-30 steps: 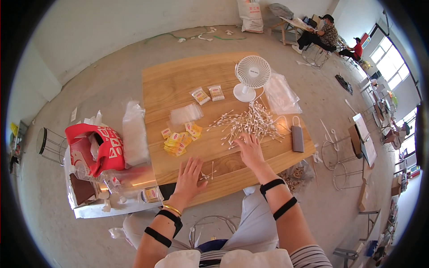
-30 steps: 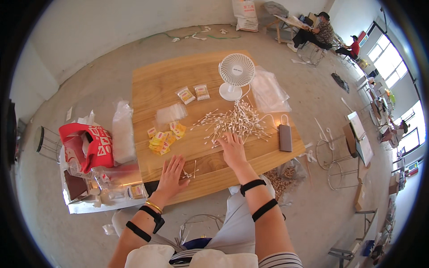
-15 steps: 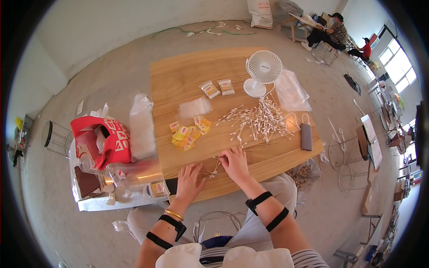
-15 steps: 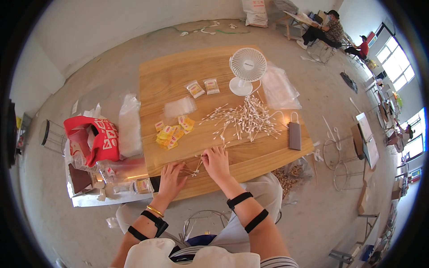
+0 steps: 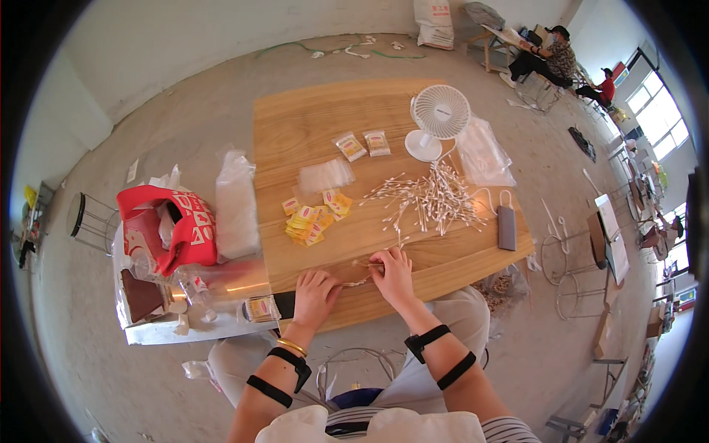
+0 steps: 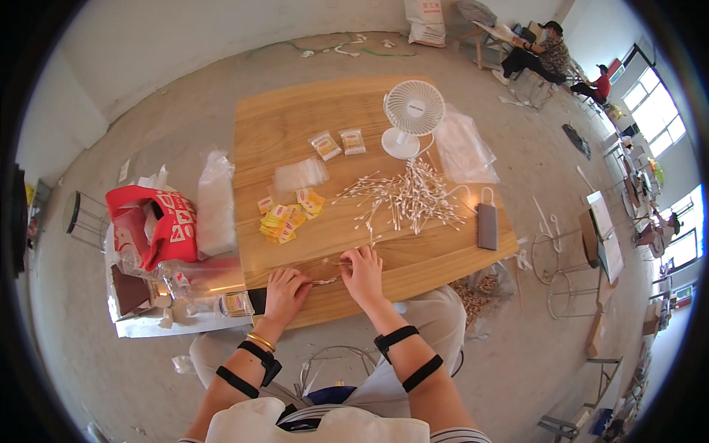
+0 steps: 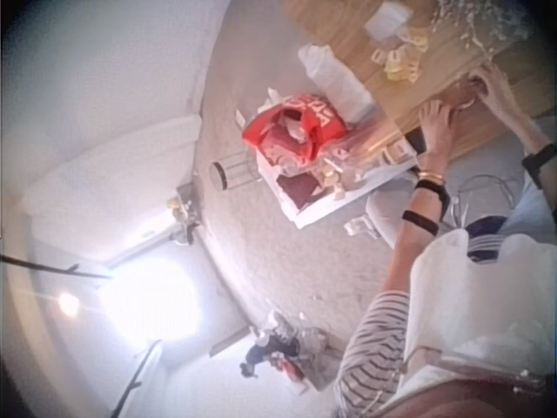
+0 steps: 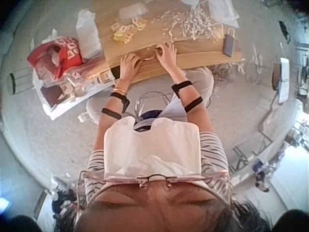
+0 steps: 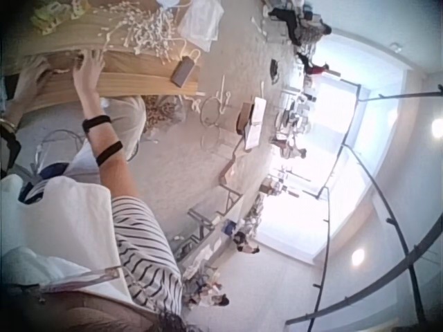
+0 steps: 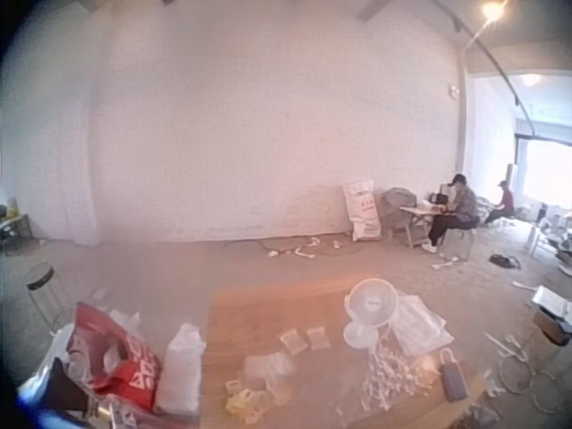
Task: Packing cotton swabs into small plastic bags.
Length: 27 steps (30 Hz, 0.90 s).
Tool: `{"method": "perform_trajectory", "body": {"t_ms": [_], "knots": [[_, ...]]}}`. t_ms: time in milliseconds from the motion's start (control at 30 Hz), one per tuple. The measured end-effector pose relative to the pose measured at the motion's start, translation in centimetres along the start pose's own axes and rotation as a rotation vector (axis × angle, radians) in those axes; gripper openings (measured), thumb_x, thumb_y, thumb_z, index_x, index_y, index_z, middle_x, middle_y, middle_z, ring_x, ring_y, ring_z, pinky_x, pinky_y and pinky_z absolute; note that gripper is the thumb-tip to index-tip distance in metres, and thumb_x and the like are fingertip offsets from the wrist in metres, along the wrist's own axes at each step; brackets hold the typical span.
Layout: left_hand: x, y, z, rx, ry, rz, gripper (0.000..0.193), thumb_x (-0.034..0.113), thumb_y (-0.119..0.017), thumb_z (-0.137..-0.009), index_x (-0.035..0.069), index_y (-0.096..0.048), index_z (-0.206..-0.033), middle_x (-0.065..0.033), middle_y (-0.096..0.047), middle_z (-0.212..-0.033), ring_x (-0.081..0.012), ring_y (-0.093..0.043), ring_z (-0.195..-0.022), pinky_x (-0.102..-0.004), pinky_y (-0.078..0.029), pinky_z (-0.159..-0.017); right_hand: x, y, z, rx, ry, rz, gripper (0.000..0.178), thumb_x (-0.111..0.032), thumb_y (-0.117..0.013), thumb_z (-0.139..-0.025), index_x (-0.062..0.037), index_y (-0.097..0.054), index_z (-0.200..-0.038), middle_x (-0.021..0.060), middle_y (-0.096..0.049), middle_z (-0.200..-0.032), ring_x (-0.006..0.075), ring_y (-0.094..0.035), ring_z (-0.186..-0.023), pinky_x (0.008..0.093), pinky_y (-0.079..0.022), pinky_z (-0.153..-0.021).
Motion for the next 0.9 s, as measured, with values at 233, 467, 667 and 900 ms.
{"method": "perform_trajectory", "body": {"t_ms": [233, 467, 667, 900], "knots": [[-0.5, 0.5, 0.9, -0.007, -0.058, -0.004, 0.01, 0.015, -0.075, -0.08, 0.013, -0.069, -0.087, -0.0014, -0.062, -0.089, -0.0243, -0.06, -0.092, -0.0409, -0.045, -0.085, 0.7, 1.7, -0.3, -0.035, 0.069, -0.054, 0.019, -0.015, -0.076, -0.079, -0.0161, -0.068, -0.097, 0.0043, -0.06, -0.1, 0.0286, -0.056, -0.101, 0.0445, -0.041, -0.087], [-0.5, 0.5, 1.9, -0.046, -0.008, 0.001, 0.01, 0.015, -0.078, -0.079, 0.013, -0.071, -0.087, -0.0016, -0.063, -0.091, -0.0263, -0.059, -0.095, -0.0425, -0.045, -0.087, 0.9, 2.7, -0.1, -0.076, 0.178, 0.018, 0.012, -0.019, -0.077, -0.08, -0.0152, -0.068, -0.087, 0.0011, -0.06, -0.093, 0.026, -0.056, -0.101, 0.0434, -0.04, -0.087], [1.2, -0.9, 1.1, 0.02, 0.106, -0.074, 0.042, 0.016, -0.075, -0.08, 0.011, -0.062, -0.12, -0.0083, -0.057, -0.127, -0.0311, -0.052, -0.122, -0.0486, -0.041, -0.102, -1.6, 0.1, -0.3, -0.053, 0.26, 0.024, 0.009, -0.014, -0.074, -0.079, -0.0145, -0.068, -0.086, 0.0013, -0.06, -0.093, 0.0268, -0.057, -0.1, 0.0442, -0.04, -0.083], [1.0, -2.4, 0.4, -0.147, 0.015, -0.087, 0.056, 0.011, -0.064, -0.086, 0.007, -0.05, -0.139, -0.0153, -0.044, -0.15, -0.0343, -0.032, -0.147, -0.0537, -0.022, -0.123, -0.1, 3.5, -1.5, 0.026, 0.152, 0.012, 0.035, -0.005, -0.067, -0.077, -0.0141, -0.067, -0.111, 0.0071, -0.059, -0.116, 0.0318, -0.052, -0.114, 0.0474, -0.04, -0.098]]}}
Point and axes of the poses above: each hand's wrist, its own z-axis away from the middle knuckle, its own y-axis out of the back of the hand, x = y × z, the point moved 3 cm from there along -z, towards the middle knuckle
